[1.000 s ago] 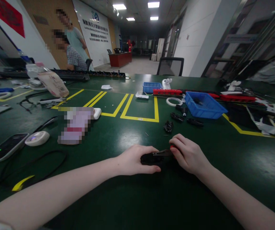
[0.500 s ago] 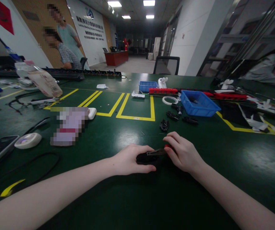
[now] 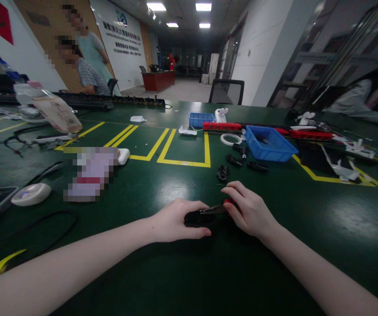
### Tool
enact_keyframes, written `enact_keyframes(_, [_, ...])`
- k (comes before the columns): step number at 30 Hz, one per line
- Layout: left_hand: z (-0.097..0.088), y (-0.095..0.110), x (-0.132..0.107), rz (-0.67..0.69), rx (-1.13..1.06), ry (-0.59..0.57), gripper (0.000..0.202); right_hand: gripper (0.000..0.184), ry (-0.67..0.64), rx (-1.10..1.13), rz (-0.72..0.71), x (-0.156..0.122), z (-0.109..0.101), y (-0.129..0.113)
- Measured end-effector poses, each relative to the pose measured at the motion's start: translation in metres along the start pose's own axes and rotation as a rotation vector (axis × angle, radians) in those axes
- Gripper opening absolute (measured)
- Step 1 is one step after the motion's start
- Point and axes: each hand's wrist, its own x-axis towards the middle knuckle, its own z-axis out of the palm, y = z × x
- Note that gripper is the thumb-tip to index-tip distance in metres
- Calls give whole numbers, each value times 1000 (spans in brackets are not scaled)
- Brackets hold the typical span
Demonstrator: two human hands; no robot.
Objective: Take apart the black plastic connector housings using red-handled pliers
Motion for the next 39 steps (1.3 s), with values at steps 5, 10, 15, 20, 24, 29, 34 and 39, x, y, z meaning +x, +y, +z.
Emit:
enact_keyframes(5, [-1, 3, 0, -22, 18, -22, 38, 27, -3, -1, -8, 0, 1, -2])
enact_keyframes(10, [-2, 5, 0, -27, 6, -22, 38, 28, -6, -5, 0, 1, 0, -3])
enact_keyframes(15, [-2, 6, -1, -19, -35, -20, 36, 29, 4, -10, 1, 1, -1, 0])
enact_keyframes(20, [-2, 7, -1, -20, -30, -12, 36, 32, 4, -11, 4, 1, -2, 1])
enact_keyframes(24, [-1, 5, -1, -17, -15, -19, 37, 36, -14, -11, 3, 1, -3, 0])
enact_keyframes(29, [0, 4, -2, 6, 21, -23, 36, 36, 1, -30, -28, 2, -3, -2])
enact_keyframes(34, [0, 2, -1, 22, 26, -17, 36, 37, -1, -39, -29, 2, -2, -4])
enact_keyframes(39, [0, 1, -1, 17, 21, 1, 38, 36, 16, -54, -23, 3, -2, -4])
